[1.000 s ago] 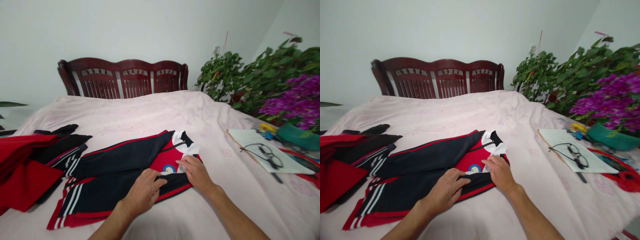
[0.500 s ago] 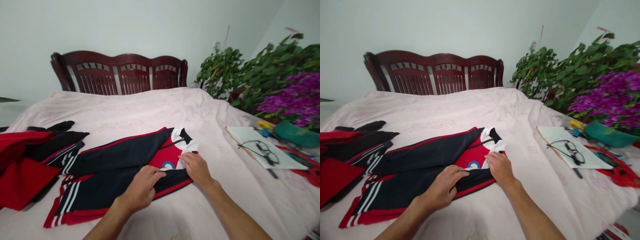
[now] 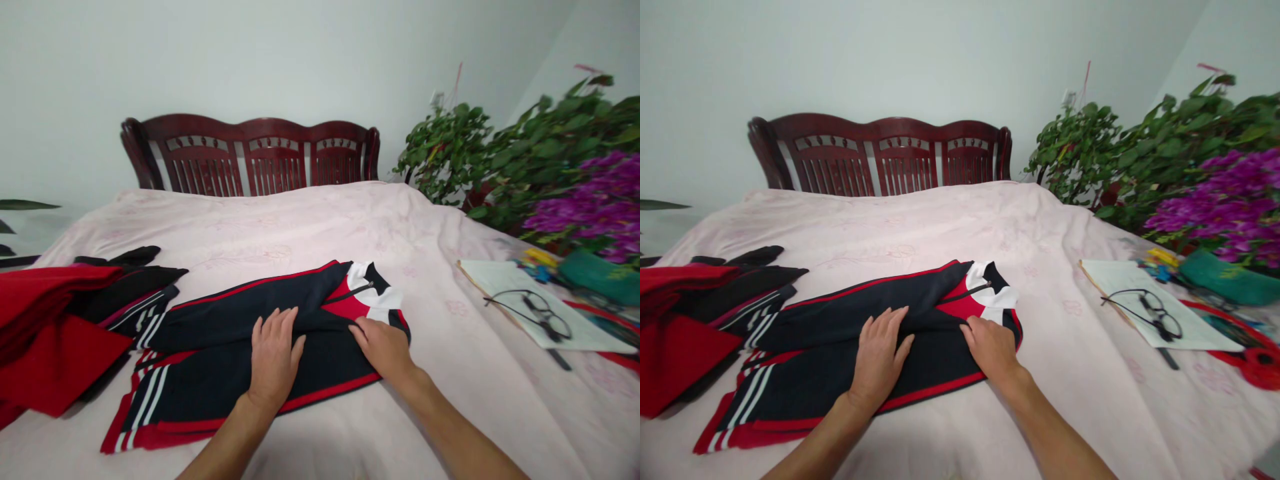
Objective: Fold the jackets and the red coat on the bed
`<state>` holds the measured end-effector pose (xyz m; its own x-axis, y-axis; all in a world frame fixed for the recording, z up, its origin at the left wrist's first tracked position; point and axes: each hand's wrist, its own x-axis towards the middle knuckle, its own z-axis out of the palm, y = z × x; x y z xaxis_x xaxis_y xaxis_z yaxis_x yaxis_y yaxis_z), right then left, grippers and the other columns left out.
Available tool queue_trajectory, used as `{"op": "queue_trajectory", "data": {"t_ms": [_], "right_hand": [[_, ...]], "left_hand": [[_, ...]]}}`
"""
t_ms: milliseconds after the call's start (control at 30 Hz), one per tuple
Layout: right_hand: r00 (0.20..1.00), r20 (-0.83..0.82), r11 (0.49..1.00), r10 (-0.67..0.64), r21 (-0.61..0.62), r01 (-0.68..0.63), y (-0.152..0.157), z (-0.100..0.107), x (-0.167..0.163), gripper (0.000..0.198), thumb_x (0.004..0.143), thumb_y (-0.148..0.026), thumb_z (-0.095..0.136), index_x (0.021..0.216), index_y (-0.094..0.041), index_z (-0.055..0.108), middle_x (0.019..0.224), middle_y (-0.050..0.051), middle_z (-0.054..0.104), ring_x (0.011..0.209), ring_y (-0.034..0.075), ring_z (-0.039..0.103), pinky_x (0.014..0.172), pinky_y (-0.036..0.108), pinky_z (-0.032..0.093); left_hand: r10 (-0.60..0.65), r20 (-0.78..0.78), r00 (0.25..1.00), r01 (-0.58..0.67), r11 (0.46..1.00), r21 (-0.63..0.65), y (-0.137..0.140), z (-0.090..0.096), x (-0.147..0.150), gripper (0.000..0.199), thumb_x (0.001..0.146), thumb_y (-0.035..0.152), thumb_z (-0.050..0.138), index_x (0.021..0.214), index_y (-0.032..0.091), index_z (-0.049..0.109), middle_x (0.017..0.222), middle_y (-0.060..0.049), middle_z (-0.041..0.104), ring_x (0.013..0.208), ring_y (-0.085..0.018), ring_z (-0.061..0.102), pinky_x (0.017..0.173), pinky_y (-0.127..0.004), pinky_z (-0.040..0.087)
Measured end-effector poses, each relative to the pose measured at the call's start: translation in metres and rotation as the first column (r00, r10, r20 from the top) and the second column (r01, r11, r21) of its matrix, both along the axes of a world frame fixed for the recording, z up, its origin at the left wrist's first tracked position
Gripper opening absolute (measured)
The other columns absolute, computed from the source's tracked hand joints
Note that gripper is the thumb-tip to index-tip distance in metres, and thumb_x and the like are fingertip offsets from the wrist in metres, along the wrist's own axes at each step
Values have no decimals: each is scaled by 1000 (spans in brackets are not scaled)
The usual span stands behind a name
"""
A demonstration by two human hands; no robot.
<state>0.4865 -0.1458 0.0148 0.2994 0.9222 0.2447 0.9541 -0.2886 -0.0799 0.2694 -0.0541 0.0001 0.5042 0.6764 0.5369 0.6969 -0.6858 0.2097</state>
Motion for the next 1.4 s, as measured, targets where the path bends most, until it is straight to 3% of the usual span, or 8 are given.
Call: {"op": "queue_trajectory", "data": {"t_ms": [133, 267, 400, 533, 767, 1067, 1167, 1400], "right_hand": [[992, 21, 993, -121, 4, 121, 4, 6, 9, 19, 95, -30, 50, 92, -25, 67, 82, 2, 72, 77, 20, 65, 64, 30, 39], [973, 36, 958, 226, 172, -229, 0, 11, -13, 29, 96, -24, 46, 118, -23, 65, 123, 7, 67, 116, 24, 57, 98, 39, 41], [888, -19, 887, 459, 75, -457, 4, 0, -23, 48, 96, -36, 49, 143, -27, 47, 148, 4, 49, 138, 23, 40, 114, 45, 30], [976, -19, 973, 218, 81, -216, 8, -10, 9, 37, 97, -31, 44, 130, -23, 61, 137, 7, 60, 131, 24, 49, 110, 46, 35], [997, -60, 966, -58, 248, 71, 19, 18, 63, 31, 93, -23, 47, 115, -22, 69, 120, 6, 69, 113, 23, 59, 96, 37, 44], [963, 22, 961, -269, -56, 270, 26, 18, 112, 27, 88, -32, 56, 106, -23, 74, 110, 11, 71, 101, 28, 65, 84, 39, 46], [967, 51, 968, -249, 17, 249, 31, 22, 96, 32, 87, -19, 52, 112, -21, 71, 113, 13, 70, 109, 27, 62, 92, 40, 45], [946, -138, 945, 293, 191, -265, 64, 12, -27, 45, 98, -30, 36, 137, -17, 55, 143, 10, 54, 137, 22, 43, 113, 41, 35]], "left_hand": [[111, -102, 989, -115, 993, -38, 4, -3, 3, 46, 94, 32, 49, 138, 23, 53, 138, -14, 58, 134, -35, 46, 109, -60, 33], [102, -160, 982, -113, 992, -61, 7, -9, 7, 48, 93, 32, 48, 141, 23, 51, 139, -17, 57, 132, -37, 47, 106, -63, 34], [89, -152, 984, -97, 994, -43, 6, -11, 8, 51, 92, 31, 49, 143, 24, 48, 140, -19, 56, 130, -38, 48, 105, -66, 33], [64, -117, 991, -66, 998, -13, 4, -8, 6, 56, 92, 26, 49, 148, 23, 42, 144, -19, 51, 133, -37, 46, 106, -63, 35], [-268, -207, 941, 262, 964, -55, 2, -6, 9, 52, 92, 27, 53, 144, 31, 46, 148, -9, 50, 137, -31, 44, 110, -59, 34], [-272, -225, 936, 263, 962, -70, 3, -11, 11, 56, 92, 34, 53, 147, 30, 41, 151, -11, 46, 138, -33, 42, 110, -61, 33], [-286, -209, 935, 269, 957, -105, 4, -11, 12, 57, 92, 37, 53, 147, 31, 41, 152, -13, 44, 139, -35, 40, 110, -63, 30], [-393, 8, 919, 378, 879, -292, 12, 0, 7, 48, 86, 23, 59, 133, 29, 59, 146, -9, 52, 137, -32, 43, 113, -61, 30]]}}
